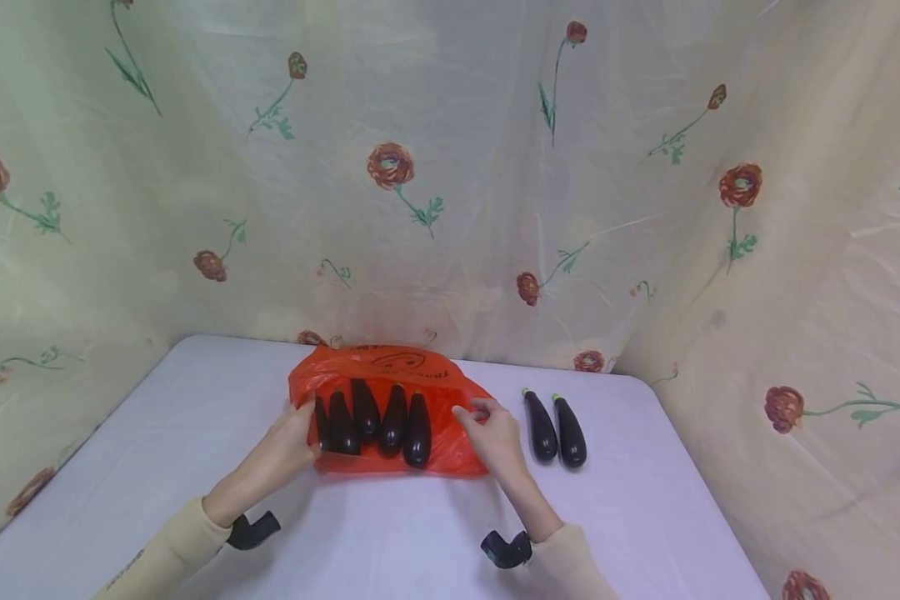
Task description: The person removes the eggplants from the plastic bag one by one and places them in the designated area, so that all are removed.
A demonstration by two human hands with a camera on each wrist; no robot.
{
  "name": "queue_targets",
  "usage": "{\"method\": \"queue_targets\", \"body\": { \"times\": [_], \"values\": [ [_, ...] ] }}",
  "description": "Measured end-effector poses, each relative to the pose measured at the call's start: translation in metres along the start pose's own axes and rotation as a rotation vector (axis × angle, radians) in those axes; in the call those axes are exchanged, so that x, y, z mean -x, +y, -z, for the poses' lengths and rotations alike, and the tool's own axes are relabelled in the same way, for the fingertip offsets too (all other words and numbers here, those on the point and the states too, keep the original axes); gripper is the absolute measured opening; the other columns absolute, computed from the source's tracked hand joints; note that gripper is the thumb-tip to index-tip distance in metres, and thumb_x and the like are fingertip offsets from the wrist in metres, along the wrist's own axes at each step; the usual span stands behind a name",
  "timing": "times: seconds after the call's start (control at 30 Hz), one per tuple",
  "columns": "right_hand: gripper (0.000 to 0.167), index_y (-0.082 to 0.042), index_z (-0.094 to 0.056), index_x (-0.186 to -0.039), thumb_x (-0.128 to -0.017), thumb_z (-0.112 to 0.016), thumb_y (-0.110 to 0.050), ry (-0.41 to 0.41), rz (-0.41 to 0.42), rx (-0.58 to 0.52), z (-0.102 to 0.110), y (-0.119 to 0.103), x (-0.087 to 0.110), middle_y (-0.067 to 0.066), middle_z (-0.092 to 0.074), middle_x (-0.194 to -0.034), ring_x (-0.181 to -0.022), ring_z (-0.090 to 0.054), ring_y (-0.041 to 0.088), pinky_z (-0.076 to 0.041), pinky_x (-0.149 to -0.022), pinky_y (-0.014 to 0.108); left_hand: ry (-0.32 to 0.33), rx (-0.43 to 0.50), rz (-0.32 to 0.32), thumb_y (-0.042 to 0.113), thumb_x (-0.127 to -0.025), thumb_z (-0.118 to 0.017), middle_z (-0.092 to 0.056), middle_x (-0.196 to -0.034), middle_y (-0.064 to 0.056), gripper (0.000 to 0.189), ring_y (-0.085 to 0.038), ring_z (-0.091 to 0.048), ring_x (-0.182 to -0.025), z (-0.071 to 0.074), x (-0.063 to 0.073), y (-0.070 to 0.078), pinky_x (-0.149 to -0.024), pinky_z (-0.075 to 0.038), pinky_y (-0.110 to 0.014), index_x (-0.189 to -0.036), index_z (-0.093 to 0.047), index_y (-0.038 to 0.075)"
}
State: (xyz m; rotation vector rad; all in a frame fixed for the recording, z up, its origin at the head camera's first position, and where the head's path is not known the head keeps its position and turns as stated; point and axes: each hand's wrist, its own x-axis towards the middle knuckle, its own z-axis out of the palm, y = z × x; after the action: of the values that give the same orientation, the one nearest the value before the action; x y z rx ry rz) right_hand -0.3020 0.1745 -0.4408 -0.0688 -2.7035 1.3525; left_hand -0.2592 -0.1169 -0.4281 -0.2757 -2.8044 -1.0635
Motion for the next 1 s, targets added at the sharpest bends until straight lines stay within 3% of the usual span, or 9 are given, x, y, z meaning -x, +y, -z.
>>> {"method": "queue_targets", "body": {
  "times": [0.1, 0.23, 0.43, 0.67, 1.0],
  "values": [
    [0.047, -0.001, -0.062, -0.123, -0.089, -0.067, -0.032, -0.005, 0.005, 0.006, -0.005, -0.002, -0.001, 0.016, -0.068, -0.107, -0.087, -0.063, 0.023, -0.056, -0.072, 0.030, -0.005, -0.002, 0.008, -0.016, -0.073, -0.061, -0.057, -0.114, -0.028, 0.046, -0.027, -0.055, -0.080, 0.000, -0.001, -0.001, -0.055, -0.051, -0.028, -0.118, -0.051, -0.012],
    [0.047, -0.001, -0.062, -0.123, -0.089, -0.067, -0.034, -0.010, 0.008, 0.021, -0.011, -0.005, -0.003, 0.015, -0.068, -0.109, -0.091, -0.062, 0.024, -0.055, -0.077, 0.033, 0.000, -0.010, 0.000, -0.016, -0.072, -0.062, -0.058, -0.114, -0.028, 0.047, -0.027, -0.057, -0.084, 0.000, -0.002, -0.001, -0.062, -0.056, -0.034, -0.118, -0.051, -0.012],
    [0.047, -0.003, -0.062, -0.123, -0.088, -0.068, -0.034, -0.035, -0.004, 0.004, -0.016, -0.007, -0.004, 0.013, -0.067, -0.108, -0.090, -0.060, 0.023, -0.055, -0.073, 0.029, -0.006, -0.024, 0.003, -0.015, -0.073, -0.062, -0.060, -0.110, -0.028, 0.044, -0.027, -0.056, -0.082, 0.001, -0.002, 0.000, -0.061, -0.055, -0.033, -0.116, -0.052, -0.012],
    [0.046, -0.004, -0.062, -0.123, -0.088, -0.068, -0.034, -0.033, -0.019, 0.024, -0.023, -0.007, -0.006, 0.012, -0.067, -0.108, -0.089, -0.059, 0.022, -0.055, -0.070, 0.026, -0.004, -0.026, -0.016, -0.017, -0.073, -0.061, -0.060, -0.112, -0.027, 0.047, -0.028, -0.058, -0.089, -0.001, -0.001, -0.001, -0.078, -0.058, -0.044, -0.118, -0.053, -0.010],
    [0.050, -0.004, -0.060, -0.126, -0.089, -0.066, -0.036, -0.097, -0.031, 0.019, -0.035, -0.007, -0.005, 0.012, -0.068, -0.110, -0.092, -0.060, 0.022, -0.056, -0.074, 0.030, 0.002, -0.020, -0.036, -0.019, -0.072, -0.060, -0.057, -0.118, -0.026, 0.052, -0.031, -0.058, -0.096, -0.002, -0.001, -0.002, -0.083, -0.056, -0.047, -0.122, -0.051, -0.009]
  ]
}}
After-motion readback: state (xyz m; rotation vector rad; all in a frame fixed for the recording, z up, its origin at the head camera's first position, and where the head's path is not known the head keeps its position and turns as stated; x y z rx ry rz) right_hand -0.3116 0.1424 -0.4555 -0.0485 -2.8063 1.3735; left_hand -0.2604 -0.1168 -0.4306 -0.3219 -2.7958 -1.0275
